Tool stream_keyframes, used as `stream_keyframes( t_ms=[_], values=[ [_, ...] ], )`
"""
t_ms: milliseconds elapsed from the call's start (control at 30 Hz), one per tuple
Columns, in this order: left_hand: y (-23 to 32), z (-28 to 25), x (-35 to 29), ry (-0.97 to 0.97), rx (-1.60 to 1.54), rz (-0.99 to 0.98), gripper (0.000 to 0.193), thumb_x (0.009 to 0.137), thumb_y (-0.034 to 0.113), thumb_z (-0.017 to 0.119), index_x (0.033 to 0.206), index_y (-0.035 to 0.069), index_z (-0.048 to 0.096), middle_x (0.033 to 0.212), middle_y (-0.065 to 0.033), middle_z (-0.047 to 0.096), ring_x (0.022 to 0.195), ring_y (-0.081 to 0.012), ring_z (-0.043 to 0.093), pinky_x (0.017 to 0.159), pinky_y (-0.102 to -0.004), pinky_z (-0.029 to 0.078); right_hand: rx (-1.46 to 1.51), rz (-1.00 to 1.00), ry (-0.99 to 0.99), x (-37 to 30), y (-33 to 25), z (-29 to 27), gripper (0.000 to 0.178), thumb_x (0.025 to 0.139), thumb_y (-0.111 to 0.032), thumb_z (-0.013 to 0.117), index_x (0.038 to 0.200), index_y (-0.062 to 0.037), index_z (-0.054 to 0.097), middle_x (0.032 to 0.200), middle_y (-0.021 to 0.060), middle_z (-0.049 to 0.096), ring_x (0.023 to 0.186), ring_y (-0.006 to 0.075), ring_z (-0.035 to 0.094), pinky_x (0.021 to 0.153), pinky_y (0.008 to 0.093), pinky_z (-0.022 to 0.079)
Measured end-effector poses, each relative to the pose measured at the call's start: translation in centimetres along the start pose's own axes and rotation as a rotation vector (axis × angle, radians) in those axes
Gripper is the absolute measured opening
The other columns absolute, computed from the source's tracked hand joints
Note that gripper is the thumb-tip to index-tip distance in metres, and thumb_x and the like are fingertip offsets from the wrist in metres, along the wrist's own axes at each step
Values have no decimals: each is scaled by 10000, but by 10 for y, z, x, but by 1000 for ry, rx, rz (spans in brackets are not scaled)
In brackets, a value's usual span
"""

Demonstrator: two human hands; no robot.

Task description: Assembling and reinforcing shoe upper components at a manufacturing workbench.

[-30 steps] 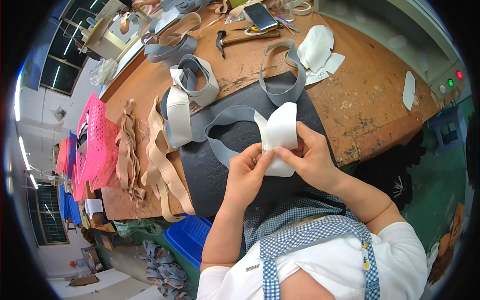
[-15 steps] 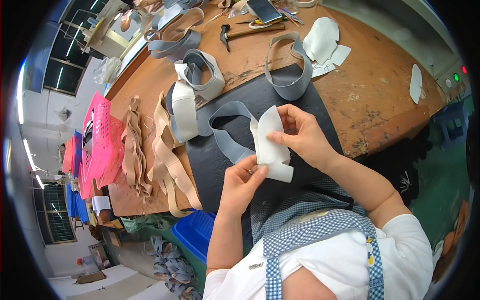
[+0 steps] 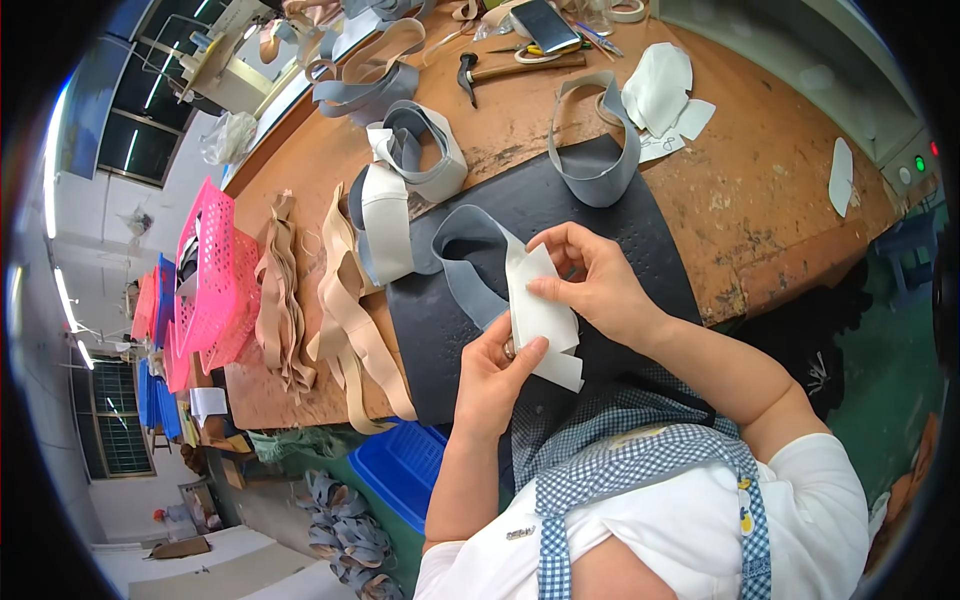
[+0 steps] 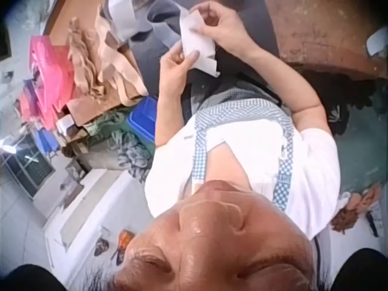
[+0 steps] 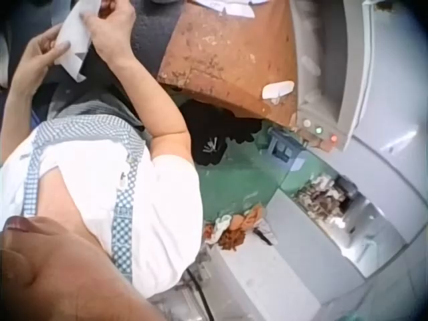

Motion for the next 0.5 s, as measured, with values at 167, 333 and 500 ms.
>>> stream_keyframes(
  t_ms=[167,333,500],
  values=[
    [-6,-5,-4,41,-19,13,552,914,2,658,1418,-62,442,1164,-100,660,1025,-140,645,905,-277,512,-126,48,89,-6,4,4,468,839,-87,759,1241,-18,531,1016,47,651,907,101,629,800,272,508],
    [-3,-5,-8,36,-42,36,620,901,-22,665,1456,-60,389,1180,-109,656,1037,-141,643,904,-281,516,484,346,79,1,23,2,666,792,-73,802,1320,65,419,1046,126,635,987,193,648,863,320,527],
    [-9,-21,-7,30,74,-24,411,896,-2,692,1275,-85,558,1047,-91,705,925,-123,670,821,-242,527,469,321,21,13,18,-10,652,783,-38,802,1321,29,440,1004,112,683,908,193,692,796,309,570]
  ],
)
Point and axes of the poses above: each hand's wrist, its own x-axis towards the middle knuckle, its own z-axis out of the palm, y = z × x, the point moved 5 cm from there along x, towards the middle knuckle
